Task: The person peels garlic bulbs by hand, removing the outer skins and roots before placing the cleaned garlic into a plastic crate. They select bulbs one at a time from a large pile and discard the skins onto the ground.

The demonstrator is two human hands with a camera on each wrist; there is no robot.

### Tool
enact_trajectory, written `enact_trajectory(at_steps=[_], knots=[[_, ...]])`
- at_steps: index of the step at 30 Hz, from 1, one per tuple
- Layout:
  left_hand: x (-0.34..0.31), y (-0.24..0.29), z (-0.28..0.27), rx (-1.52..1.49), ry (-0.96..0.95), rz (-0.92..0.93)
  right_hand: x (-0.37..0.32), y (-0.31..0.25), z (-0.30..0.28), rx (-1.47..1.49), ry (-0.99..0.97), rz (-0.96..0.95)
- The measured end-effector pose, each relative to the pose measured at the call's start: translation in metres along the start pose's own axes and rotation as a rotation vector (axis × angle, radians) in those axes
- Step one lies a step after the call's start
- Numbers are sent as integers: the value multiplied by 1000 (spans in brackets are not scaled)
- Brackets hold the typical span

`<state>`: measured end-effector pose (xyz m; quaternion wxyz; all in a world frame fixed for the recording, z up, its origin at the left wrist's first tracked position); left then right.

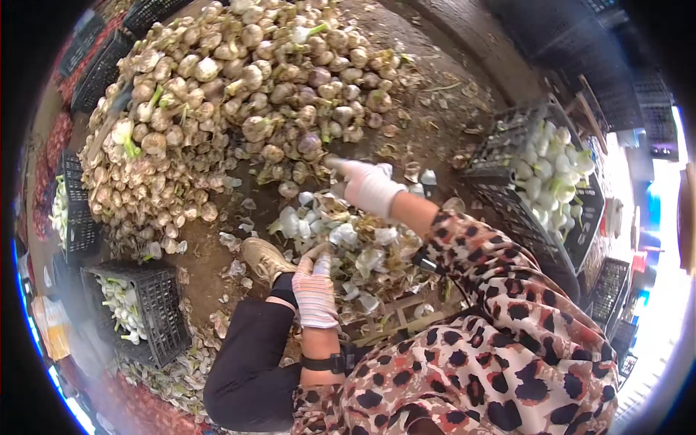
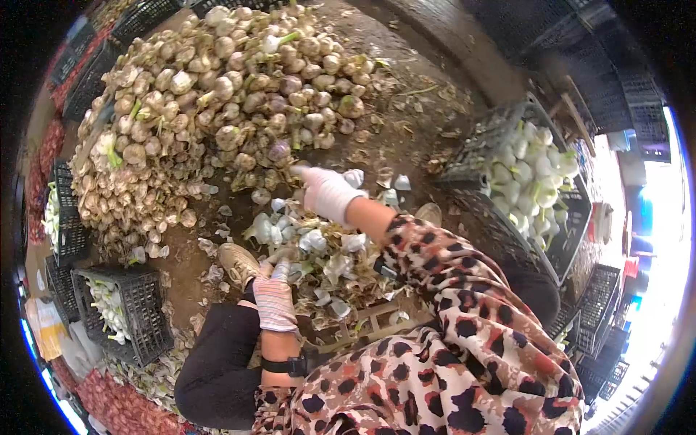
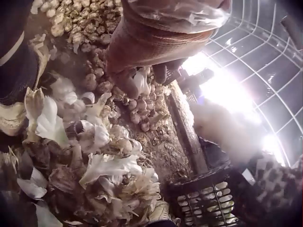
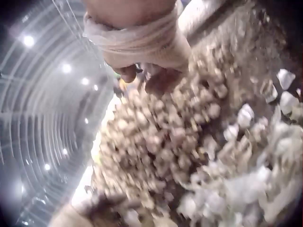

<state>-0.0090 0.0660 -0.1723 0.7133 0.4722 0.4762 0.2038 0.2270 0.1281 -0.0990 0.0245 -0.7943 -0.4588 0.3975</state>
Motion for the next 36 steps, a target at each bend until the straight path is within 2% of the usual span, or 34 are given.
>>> enact_trajectory(at_steps=[1, 2, 4, 5, 6, 9, 11, 12, 14, 15, 16, 18, 19, 21, 22, 24, 25, 27, 29, 30, 32, 33, 35, 36], knots=[[5, -19, -12, 30, -52, 70, 27, -3, 20, -57, 42, -48], [11, -27, -16, -168, -81, -65, 53, -2, 40, -114, 88, -91], [-1, 5, 10, -110, 185, 57, 77, -13, 31, -92, 306, -162], [-2, 10, 10, -142, 227, 1, 86, -19, 30, -91, 419, -210], [-3, 28, 16, -46, 281, -12, 95, -21, 33, -134, 437, -204], [3, 21, 9, -53, 206, -86, 123, -12, 49, -251, 474, -230], [5, 22, 6, -99, 161, -158, 126, -7, 44, -153, 399, -183], [7, 20, 4, -98, 209, -121, 128, -5, 40, -157, 372, -157], [6, 13, 5, -96, 303, -55, 134, 9, 42, -65, 458, -161], [5, 14, 2, -95, 272, -106, 133, 17, 44, -42, 447, -174], [8, 6, -3, -165, 276, -118, 130, 20, 44, -20, 437, -187], [12, -19, -8, -314, 271, -148, 113, 17, 48, 253, 410, -386], [7, 9, -2, -365, 341, -103, 100, 16, 53, 388, 388, -486], [2, 28, 5, -643, 253, 24, 10, -22, 24, 325, 453, -736], [-2, 46, 13, -765, 219, 75, -16, -28, 31, 287, 342, -725], [-6, 47, 16, -676, 139, 174, -66, -35, 42, 251, 154, -795], [-16, 69, 22, -646, 232, 208, -81, -29, 42, 394, 137, -736], [-28, 80, 23, -534, 163, 308, -104, -15, 35, 670, 121, -617], [-34, 85, 31, -487, 109, 449, -125, -8, 18, 1103, -156, -178], [-39, 89, 38, -357, 106, 515, -128, -2, 17, 1152, -181, -215], [-48, 96, 53, -98, 102, 646, -152, -16, -5, 1010, -239, -214], [-49, 98, 58, -312, 77, 500, -151, -12, 5, 1075, -219, -274], [-57, 114, 66, -723, 28, 183, -160, -6, 12, 1167, -228, -235], [-59, 113, 67, -592, 24, 273, -165, -4, 12, 1212, -235, -215]])
Point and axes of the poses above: each hand's wrist, its own x-axis towards the middle knuckle, its own z-axis out of the palm, y = z × x, the point moved 4 cm from there along x, towards the middle knuckle, and after that the axes turned 8 degrees about z, right-handed, at the moved point
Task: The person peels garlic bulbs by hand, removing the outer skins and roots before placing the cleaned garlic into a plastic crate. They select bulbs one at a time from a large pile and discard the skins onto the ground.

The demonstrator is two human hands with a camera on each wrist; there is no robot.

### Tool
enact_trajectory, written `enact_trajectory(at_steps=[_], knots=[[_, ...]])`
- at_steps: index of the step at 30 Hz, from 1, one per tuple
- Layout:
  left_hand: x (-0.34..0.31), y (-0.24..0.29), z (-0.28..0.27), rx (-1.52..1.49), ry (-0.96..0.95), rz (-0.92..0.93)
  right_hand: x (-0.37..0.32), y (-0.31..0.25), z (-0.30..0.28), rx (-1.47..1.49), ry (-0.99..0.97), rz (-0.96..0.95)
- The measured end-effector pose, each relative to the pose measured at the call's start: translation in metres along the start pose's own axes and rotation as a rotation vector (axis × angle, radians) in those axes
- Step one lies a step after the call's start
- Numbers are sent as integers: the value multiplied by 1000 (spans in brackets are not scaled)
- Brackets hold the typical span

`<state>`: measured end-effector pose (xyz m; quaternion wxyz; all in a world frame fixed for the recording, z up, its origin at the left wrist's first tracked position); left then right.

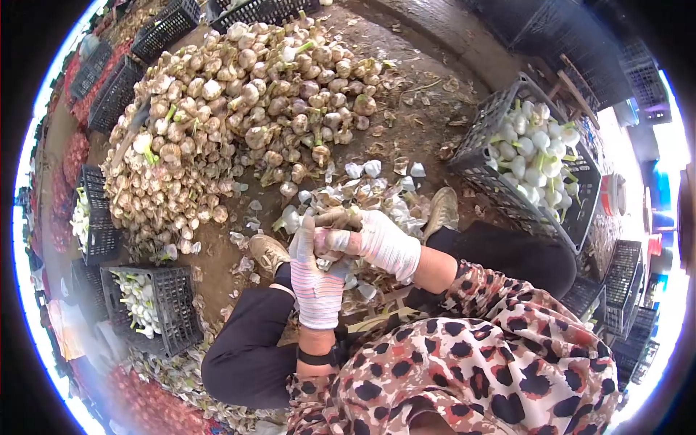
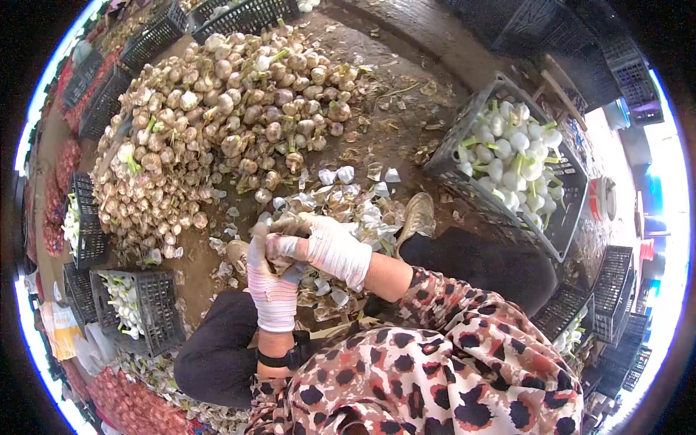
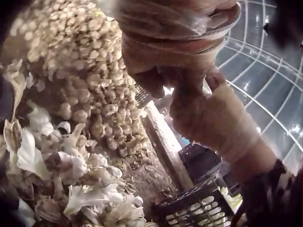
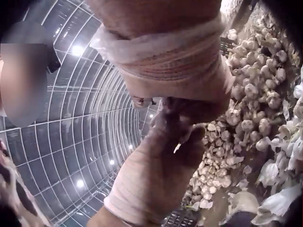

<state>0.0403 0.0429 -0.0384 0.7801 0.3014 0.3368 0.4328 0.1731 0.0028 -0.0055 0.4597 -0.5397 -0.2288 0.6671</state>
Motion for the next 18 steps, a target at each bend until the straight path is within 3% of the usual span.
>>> enact_trajectory(at_steps=[2, 4, 7, 9, 10, 12, 14, 16, 17, 18], knots=[[-7, -2, 1, 255, -61, 170, -11, -4, 1, 101, -76, 13], [-26, 6, 12, 1058, -171, 754, -25, -7, 0, 174, -117, 39], [-27, 5, 9, 818, -228, 482, -36, -7, -3, 148, -108, 1], [-31, 13, 19, 481, -232, 304, -38, -6, -11, -101, -127, 3], [-31, 14, 19, 470, -242, 307, -39, -6, -14, -227, -137, 3], [-32, 17, 20, 448, -263, 311, -41, -9, -14, -125, -135, -2], [-35, 21, 25, 606, -312, 506, -43, -12, -11, -49, -119, -15], [-37, 23, 26, 780, -304, 561, -45, -17, -8, -1, -80, -37], [-39, 23, 26, 865, -300, 586, -45, -12, -6, 59, -86, 34], [-39, 21, 25, 759, -284, 523, -44, -10, -8, 42, -93, 46]])
Point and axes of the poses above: each hand's wrist, its own x-axis towards the middle knuckle, its own z-axis out of the palm, y = z × x, the point moved 4 cm from there along x, towards the middle knuckle, and after that the axes turned 8 degrees about z, right-handed, at the moved point
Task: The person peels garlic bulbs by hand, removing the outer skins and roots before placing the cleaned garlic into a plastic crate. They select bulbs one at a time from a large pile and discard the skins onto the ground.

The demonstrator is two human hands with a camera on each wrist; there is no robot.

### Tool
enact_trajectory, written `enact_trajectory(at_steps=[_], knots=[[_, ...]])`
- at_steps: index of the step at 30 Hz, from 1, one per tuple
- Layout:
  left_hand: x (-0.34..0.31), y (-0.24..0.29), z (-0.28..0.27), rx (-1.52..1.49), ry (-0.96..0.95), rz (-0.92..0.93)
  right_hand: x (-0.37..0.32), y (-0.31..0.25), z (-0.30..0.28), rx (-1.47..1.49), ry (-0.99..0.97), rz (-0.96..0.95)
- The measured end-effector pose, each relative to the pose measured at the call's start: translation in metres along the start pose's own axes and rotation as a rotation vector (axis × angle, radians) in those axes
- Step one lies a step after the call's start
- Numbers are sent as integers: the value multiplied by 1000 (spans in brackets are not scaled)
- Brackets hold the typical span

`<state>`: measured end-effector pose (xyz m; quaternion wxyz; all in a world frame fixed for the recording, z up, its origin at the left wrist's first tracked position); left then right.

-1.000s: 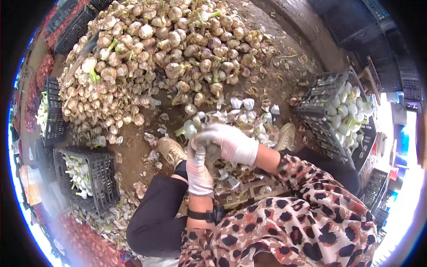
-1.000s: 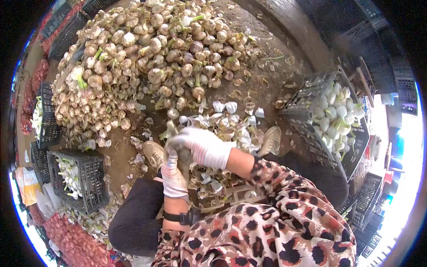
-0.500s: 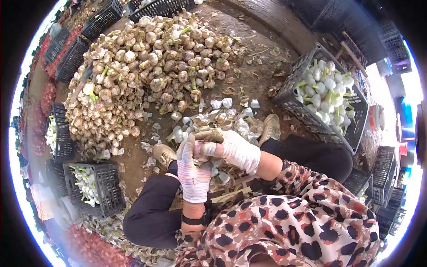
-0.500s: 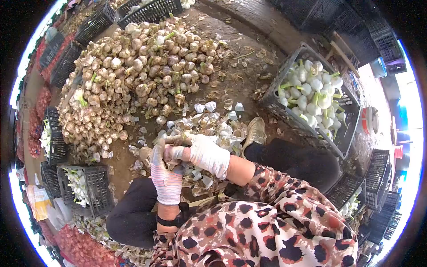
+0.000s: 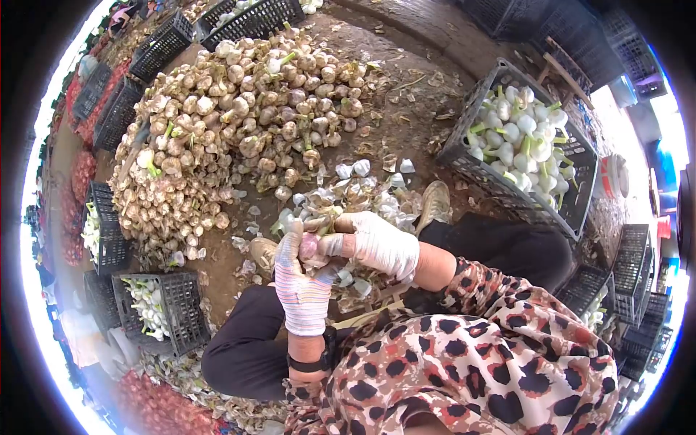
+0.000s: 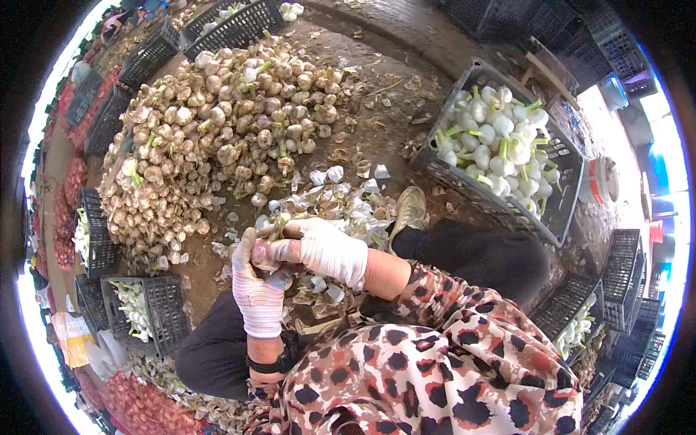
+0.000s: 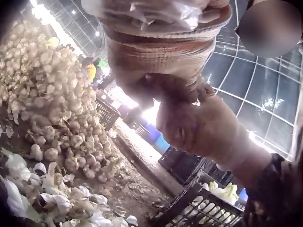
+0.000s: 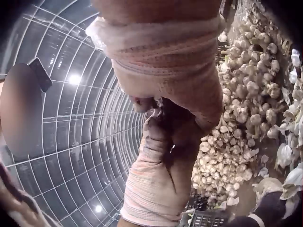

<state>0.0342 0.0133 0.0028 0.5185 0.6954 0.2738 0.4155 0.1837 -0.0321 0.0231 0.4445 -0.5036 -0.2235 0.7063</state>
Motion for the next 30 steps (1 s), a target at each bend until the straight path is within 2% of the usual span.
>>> enact_trajectory(at_steps=[2, 5, 8, 9, 11, 12, 13, 15, 16, 17, 18, 20, 22, 23, 26, 27, 30], knots=[[-2, -2, 3, -217, 47, -106, 0, 4, -7, -37, -14, 21], [5, 18, 2, -199, 24, -186, 4, 15, -12, -59, 7, -11], [-5, 12, -2, -255, 95, -497, -2, 8, -5, -169, 84, -84], [-6, 11, -4, -405, 35, -619, -2, 12, -4, -204, 102, -159], [-14, 8, 1, -594, 150, -681, 2, 27, -6, -272, 136, -307], [-17, 7, 3, -687, 206, -713, 0, 27, -6, -255, 154, -273], [-11, 9, 5, -692, 214, -697, -2, 27, -6, -237, 172, -240], [-9, 1, -1, -409, 198, -509, -1, 26, -9, -221, 252, -245], [-8, -1, -4, -265, 189, -416, -4, 22, -10, -347, 271, -365], [-11, -1, -5, -216, 87, -406, -8, 17, -11, -468, 291, -483], [-6, 19, 8, -207, 68, -326, -13, 15, -9, -588, 309, -597], [-10, 5, 5, -362, 42, -436, -11, 23, -12, -538, 267, -470], [-11, -5, 5, -444, 55, -404, -14, 18, -13, -510, 243, -378], [-13, -8, 5, -486, 64, -390, -15, 16, -13, -295, 207, -266], [-12, -4, 3, -541, 36, -452, -15, 12, -12, -23, 243, 8], [-13, -1, 2, -647, 32, -548, -15, 10, -11, 35, 250, 17], [-19, -8, 4, -743, 20, -533, 8, 32, -31, -294, 394, -4]])
Point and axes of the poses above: each hand's wrist, its own x-axis towards the middle knuckle, its own z-axis out of the palm, y = z × x, the point moved 4 cm from there along x, towards the middle knuckle, and after that the axes turned 8 degrees about z, right-handed, at the moved point
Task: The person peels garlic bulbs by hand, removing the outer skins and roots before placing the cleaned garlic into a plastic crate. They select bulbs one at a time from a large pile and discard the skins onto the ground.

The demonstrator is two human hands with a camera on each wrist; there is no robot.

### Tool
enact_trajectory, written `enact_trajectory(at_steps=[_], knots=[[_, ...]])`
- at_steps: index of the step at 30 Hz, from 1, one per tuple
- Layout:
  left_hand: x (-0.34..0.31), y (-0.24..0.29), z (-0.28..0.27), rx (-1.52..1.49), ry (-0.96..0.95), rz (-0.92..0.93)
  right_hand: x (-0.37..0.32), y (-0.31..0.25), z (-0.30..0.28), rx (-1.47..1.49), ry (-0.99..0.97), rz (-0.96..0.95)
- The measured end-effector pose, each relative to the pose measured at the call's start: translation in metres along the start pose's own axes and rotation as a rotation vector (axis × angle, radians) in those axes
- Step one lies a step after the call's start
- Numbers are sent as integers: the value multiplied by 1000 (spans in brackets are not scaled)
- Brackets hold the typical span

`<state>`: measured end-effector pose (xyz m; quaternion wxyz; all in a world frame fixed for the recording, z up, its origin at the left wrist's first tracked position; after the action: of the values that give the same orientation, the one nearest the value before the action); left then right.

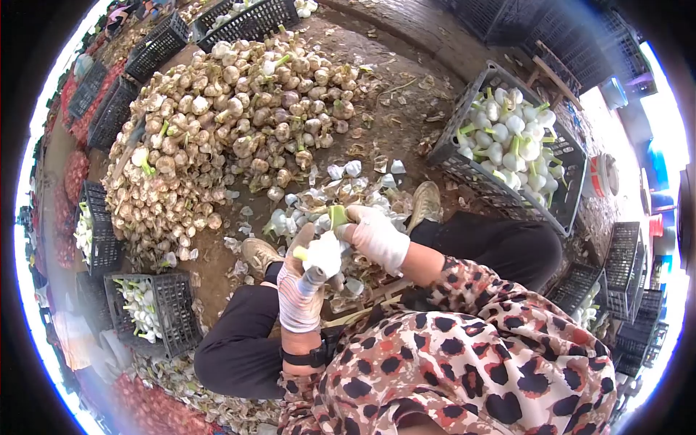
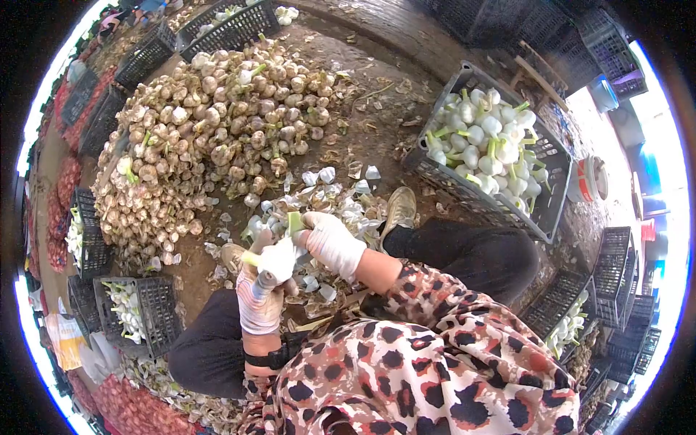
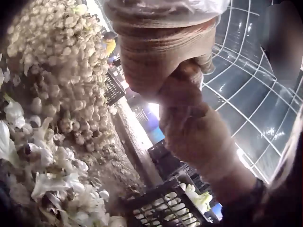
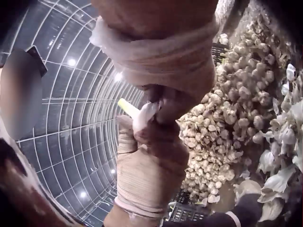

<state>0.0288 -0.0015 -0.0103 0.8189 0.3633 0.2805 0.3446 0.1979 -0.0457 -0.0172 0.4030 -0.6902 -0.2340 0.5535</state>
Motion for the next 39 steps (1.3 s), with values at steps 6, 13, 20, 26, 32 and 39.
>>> enact_trajectory(at_steps=[6, 13, 20, 26, 32, 39], knots=[[2, 15, 4, 58, -71, 31, 42, 74, -21, -529, -61, -113], [13, 16, 3, 845, -94, 414, -24, -8, 1, 352, -445, -100], [6, 25, 10, 1048, -90, 190, -31, -21, 0, -473, -69, -610], [11, 12, 10, 1324, -85, 405, -37, -28, 0, -587, -31, -657], [14, 1, -8, 883, 112, 111, -29, 7, 0, 174, -264, -146], [12, -2, -7, 831, -39, 19, -32, -18, -3, -526, -72, -591]])
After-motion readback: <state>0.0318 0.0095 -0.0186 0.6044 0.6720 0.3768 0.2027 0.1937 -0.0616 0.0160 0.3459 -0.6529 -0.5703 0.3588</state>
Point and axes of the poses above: each hand's wrist, its own x-axis towards the middle knuckle, its own z-axis out of the palm, y = z × x, the point moved 4 cm from there along x, towards the middle knuckle, and after that the axes turned 8 degrees about z, right-handed, at the moved point
